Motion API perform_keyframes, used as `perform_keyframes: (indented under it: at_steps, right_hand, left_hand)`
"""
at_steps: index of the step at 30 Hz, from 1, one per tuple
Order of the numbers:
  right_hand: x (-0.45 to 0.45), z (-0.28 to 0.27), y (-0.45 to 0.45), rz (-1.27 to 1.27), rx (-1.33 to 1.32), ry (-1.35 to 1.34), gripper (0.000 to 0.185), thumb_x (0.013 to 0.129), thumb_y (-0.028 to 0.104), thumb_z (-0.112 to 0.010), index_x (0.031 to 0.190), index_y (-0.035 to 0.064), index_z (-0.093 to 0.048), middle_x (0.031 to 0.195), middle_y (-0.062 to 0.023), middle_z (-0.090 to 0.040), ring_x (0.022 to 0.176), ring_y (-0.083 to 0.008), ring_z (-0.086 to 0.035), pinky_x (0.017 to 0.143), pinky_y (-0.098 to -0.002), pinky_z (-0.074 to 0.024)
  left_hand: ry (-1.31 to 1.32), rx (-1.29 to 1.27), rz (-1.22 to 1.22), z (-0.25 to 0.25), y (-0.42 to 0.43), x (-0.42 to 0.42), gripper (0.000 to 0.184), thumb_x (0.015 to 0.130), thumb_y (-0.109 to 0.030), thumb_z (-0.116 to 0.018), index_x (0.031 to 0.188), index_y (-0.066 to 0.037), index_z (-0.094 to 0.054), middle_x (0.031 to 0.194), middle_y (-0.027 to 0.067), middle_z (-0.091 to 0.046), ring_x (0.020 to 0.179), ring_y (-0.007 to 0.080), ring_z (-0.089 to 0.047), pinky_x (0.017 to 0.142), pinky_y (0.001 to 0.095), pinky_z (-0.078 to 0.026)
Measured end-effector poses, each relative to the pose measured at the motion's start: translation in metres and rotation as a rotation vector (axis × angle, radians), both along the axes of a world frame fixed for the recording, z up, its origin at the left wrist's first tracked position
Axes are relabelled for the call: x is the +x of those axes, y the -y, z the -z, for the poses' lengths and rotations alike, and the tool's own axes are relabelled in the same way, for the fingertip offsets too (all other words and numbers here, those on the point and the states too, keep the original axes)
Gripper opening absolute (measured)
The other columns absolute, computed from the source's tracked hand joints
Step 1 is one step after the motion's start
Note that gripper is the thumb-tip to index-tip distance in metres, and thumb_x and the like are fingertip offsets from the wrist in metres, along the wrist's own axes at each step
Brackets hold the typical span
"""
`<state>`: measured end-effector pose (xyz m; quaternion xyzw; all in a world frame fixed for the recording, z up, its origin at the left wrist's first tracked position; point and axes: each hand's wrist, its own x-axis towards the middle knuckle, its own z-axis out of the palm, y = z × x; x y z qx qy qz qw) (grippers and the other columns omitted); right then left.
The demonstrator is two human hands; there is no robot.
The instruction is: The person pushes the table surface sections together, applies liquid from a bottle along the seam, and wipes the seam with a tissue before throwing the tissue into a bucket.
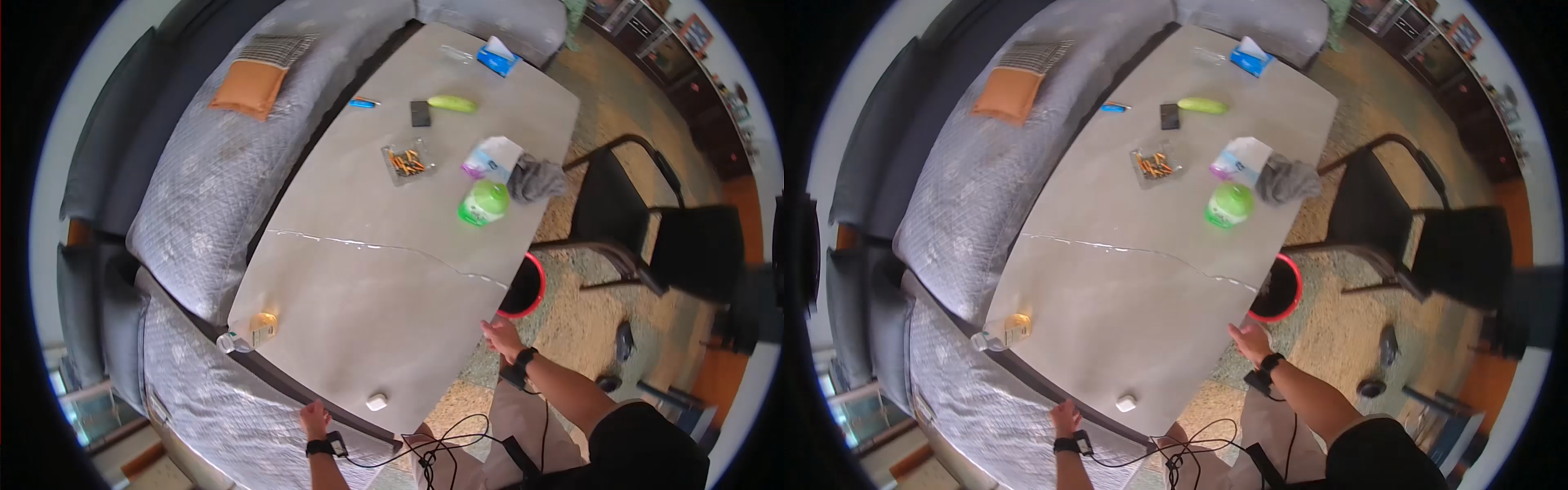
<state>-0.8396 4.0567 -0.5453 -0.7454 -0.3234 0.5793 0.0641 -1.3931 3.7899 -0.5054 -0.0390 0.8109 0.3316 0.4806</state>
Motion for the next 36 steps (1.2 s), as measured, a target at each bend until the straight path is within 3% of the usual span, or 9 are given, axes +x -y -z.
perform_keyframes:
  at_steps: [4, 7, 8, 9, 12, 25, 27, 34, 36]
  right_hand:
    - [-0.064, -0.027, 0.027, 0.118, 0.172, 0.047, 0.050, 0.095, 0.041, -0.079, 0.119, -0.0012, -0.066, 0.094, -0.0153, -0.076, 0.083, -0.0255, -0.078, 0.062, -0.0402, -0.0658]
    - [-0.072, -0.033, 0.031, 0.221, 0.225, 0.067, 0.053, 0.095, 0.037, -0.079, 0.132, 0.0034, -0.063, 0.107, -0.0172, -0.075, 0.098, -0.0283, -0.077, 0.068, -0.0414, -0.0665]
    - [-0.070, -0.029, 0.033, 0.180, 0.161, 0.069, 0.055, 0.095, 0.035, -0.079, 0.137, 0.0059, -0.060, 0.113, -0.0184, -0.075, 0.106, -0.0299, -0.076, 0.073, -0.0418, -0.0663]
    - [-0.069, -0.019, 0.037, 0.195, 0.156, 0.071, 0.055, 0.095, 0.035, -0.079, 0.137, 0.0059, -0.060, 0.113, -0.0184, -0.075, 0.106, -0.0299, -0.076, 0.073, -0.0418, -0.0663]
    - [-0.071, -0.006, 0.039, 0.185, 0.240, 0.147, 0.057, 0.091, 0.034, -0.081, 0.138, 0.0067, -0.061, 0.119, -0.0205, -0.075, 0.111, -0.0395, -0.073, 0.096, -0.0492, -0.0574]
    - [-0.075, -0.012, 0.045, 0.161, 0.301, 0.285, 0.052, 0.088, 0.039, -0.081, 0.121, 0.0036, -0.062, 0.108, -0.0254, -0.075, 0.105, -0.0477, -0.071, 0.089, -0.0552, -0.0550]
    - [-0.076, -0.008, 0.050, 0.078, 0.293, 0.342, 0.051, 0.092, 0.046, -0.077, 0.113, 0.0021, -0.060, 0.102, -0.0257, -0.074, 0.095, -0.0453, -0.073, 0.081, -0.0519, -0.0566]
    - [-0.103, 0.005, 0.063, 0.237, 0.272, 0.289, 0.055, 0.103, 0.051, -0.061, 0.124, 0.0003, -0.053, 0.106, -0.0335, -0.071, 0.102, -0.0562, -0.068, 0.089, -0.0606, -0.0538]
    - [-0.111, 0.031, 0.067, 0.282, 0.223, 0.349, 0.062, 0.106, 0.050, -0.056, 0.131, -0.0060, -0.050, 0.117, -0.0408, -0.067, 0.116, -0.0565, -0.063, 0.098, -0.0592, -0.0523]
  left_hand:
    - [0.148, -0.034, -0.121, 0.024, 0.002, 0.021, 0.034, 0.100, -0.036, -0.074, 0.106, -0.003, -0.068, 0.088, 0.0024, -0.068, 0.071, 0.0154, -0.065, 0.058, 0.0335, -0.058]
    - [0.167, 0.111, 0.024, 0.043, -0.008, 0.024, 0.038, 0.099, -0.038, -0.075, 0.109, -0.002, -0.069, 0.092, 0.0039, -0.069, 0.073, 0.0171, -0.067, 0.062, 0.0357, -0.060]
    - [0.103, -0.021, 0.142, 0.054, -0.010, 0.017, 0.038, 0.099, -0.034, -0.076, 0.114, 0.000, -0.069, 0.097, 0.0077, -0.072, 0.078, 0.0207, -0.071, 0.063, 0.0385, -0.063]
    - [0.103, -0.026, 0.157, 0.052, -0.012, 0.017, 0.038, 0.099, -0.034, -0.076, 0.114, 0.000, -0.069, 0.097, 0.0077, -0.072, 0.078, 0.0207, -0.071, 0.063, 0.0385, -0.063]
    - [0.004, 0.030, 0.174, 0.046, -0.018, 0.023, 0.037, 0.100, -0.032, -0.076, 0.106, 0.004, -0.067, 0.090, 0.0088, -0.068, 0.072, 0.0213, -0.070, 0.057, 0.0402, -0.065]
    - [0.035, 0.060, 0.052, 0.048, -0.014, 0.019, 0.027, 0.100, -0.019, -0.076, 0.109, 0.005, -0.066, 0.094, 0.0100, -0.070, 0.075, 0.0227, -0.072, 0.065, 0.0437, -0.068]
    - [0.037, 0.062, 0.038, 0.053, -0.009, 0.012, 0.027, 0.100, -0.018, -0.076, 0.110, 0.005, -0.066, 0.094, 0.0104, -0.070, 0.075, 0.0227, -0.072, 0.064, 0.0436, -0.068]
    - [0.182, -0.030, 0.215, 0.070, -0.008, -0.015, 0.028, 0.102, -0.017, -0.073, 0.117, 0.004, -0.065, 0.099, 0.0157, -0.073, 0.083, 0.0299, -0.075, 0.069, 0.0498, -0.067]
    - [0.196, -0.037, 0.272, 0.063, -0.017, -0.017, 0.029, 0.104, -0.021, -0.071, 0.117, 0.004, -0.065, 0.097, 0.0152, -0.073, 0.082, 0.0299, -0.075, 0.071, 0.0500, -0.067]
